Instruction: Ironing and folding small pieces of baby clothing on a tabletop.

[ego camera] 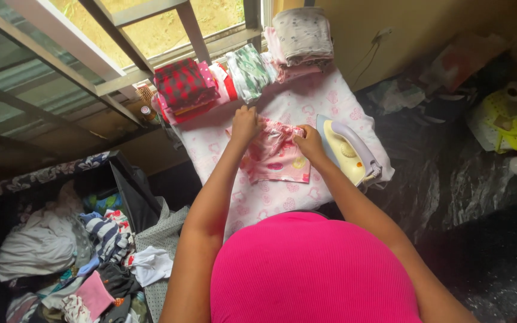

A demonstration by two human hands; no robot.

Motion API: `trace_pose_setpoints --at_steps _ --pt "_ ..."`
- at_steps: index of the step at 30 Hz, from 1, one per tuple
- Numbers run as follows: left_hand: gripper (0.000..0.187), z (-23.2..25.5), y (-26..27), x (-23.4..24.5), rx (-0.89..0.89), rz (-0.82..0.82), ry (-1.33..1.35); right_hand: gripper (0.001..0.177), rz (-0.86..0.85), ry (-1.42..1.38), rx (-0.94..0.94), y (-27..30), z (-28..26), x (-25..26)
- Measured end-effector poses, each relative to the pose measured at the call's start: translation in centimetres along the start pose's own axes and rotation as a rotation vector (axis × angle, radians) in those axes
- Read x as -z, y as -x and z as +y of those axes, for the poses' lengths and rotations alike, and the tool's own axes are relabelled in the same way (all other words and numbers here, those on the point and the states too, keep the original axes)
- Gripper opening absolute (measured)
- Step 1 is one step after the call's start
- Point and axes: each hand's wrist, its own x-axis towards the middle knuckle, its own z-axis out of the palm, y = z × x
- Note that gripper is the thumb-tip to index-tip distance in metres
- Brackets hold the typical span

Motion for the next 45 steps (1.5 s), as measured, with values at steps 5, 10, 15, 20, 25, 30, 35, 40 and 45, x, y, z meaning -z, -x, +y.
trace_pose_setpoints --at_steps 5,10,15,20,25,30,35,40,45 --pt "0.023 1.0 0.8 3.6 0.017 -0.088 0.171 0.020 -0.117 -0.277 -0.120 1.2 -1.7 2.7" --pt "0.020 5.2 2.4 13.5 -0.026 -0.116 0.696 0.024 -0.188 -0.346 -0.014 4.4 -12.5 6.4" --pt "0.020 11.5 6.2 24.5 -0.295 -0.147 0.884 0.018 -0.585 -0.488 0.360 8.1 -22.1 9.9" --pt "0.016 13.0 7.1 27.1 -0.411 -0.199 1.057 0.023 -0.916 -0.575 0.437 9.2 -27.4 10.4" --pt "0.016 14.0 6.7 24.0 -0.379 -0.267 1.202 0.019 -1.033 -0.687 0.338 8.5 -26.4 7.5" --pt "0.018 13.4 7.0 19.6 -0.265 -0.162 1.377 0.021 -0.516 -0.551 0.442 8.7 -22.7 3.9" --pt "0.034 15.2 7.1 21.3 -0.268 -0.077 1.361 0.024 -0.269 -0.230 0.808 10.1 -26.8 3.5" --pt "0.052 14.9 7.3 21.8 -0.257 0.032 1.130 0.044 -0.421 -0.387 0.588 9.3 -25.2 3.5" --pt "0.034 13.8 8.4 22.0 -0.021 -0.076 0.924 0.048 -0.365 -0.243 0.502 9.0 -24.0 3.5"
